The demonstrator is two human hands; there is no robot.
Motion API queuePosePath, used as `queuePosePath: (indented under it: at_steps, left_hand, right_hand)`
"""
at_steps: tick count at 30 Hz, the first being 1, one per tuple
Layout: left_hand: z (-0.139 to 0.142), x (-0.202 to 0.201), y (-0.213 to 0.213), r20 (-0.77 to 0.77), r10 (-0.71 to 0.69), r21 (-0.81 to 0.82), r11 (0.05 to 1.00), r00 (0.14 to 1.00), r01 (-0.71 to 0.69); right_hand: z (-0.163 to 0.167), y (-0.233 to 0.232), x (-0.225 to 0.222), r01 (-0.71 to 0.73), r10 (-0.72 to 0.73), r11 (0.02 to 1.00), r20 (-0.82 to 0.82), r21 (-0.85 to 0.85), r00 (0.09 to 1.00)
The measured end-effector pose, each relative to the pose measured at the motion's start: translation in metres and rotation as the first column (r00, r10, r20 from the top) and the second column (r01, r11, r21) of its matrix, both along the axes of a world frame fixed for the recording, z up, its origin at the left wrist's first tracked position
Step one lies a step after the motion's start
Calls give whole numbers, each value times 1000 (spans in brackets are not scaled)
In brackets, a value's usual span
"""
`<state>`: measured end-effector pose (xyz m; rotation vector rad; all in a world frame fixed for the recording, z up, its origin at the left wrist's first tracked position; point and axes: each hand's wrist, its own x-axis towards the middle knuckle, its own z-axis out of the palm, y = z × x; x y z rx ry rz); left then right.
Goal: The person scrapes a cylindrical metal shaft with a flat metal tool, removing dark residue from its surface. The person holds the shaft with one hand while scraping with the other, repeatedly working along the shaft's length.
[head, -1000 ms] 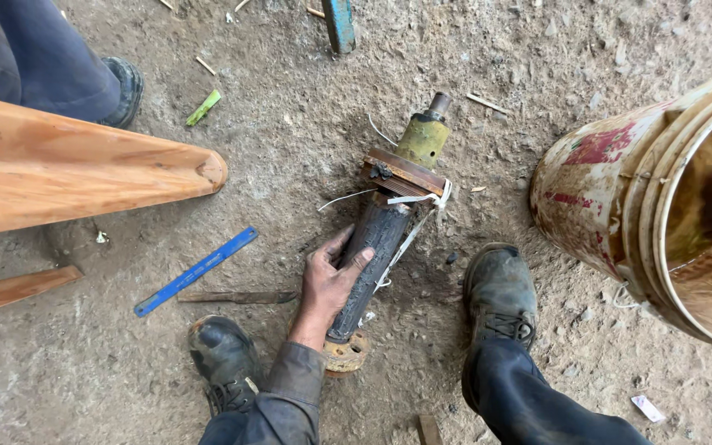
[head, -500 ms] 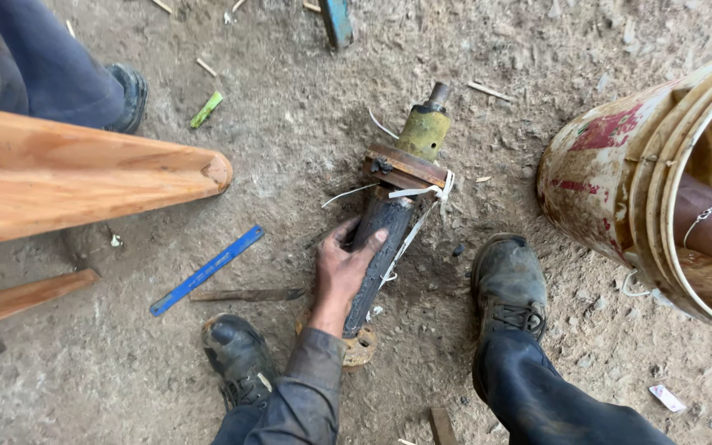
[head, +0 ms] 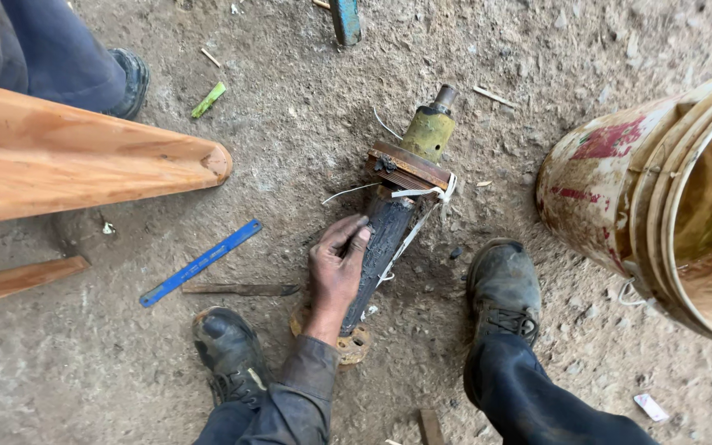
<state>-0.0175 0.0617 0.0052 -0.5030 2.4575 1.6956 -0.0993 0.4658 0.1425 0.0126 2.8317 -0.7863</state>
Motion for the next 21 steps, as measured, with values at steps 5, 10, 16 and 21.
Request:
queuePosePath:
  at_steps: [5, 10, 16, 21]
  left_hand:
    - [21, -1, 14, 109, 39, -78, 996, 993, -31]
    - [20, 5, 18, 123, 54, -47, 998, 991, -49]
    - [9, 9, 14, 18, -8, -63, 998, 1000, 9]
    - [16, 8, 15, 96, 16, -57, 998, 995, -10]
  right_hand:
    - [46, -92, 4, 153, 75, 884, 457, -442, 886]
    - [-35, -212, 8, 144, 359, 737, 563, -660, 744]
    - [-74, -207, 11, 449, 236, 586, 672, -674, 702]
    - [-75, -183, 20, 679, 145, 396, 773, -618, 618]
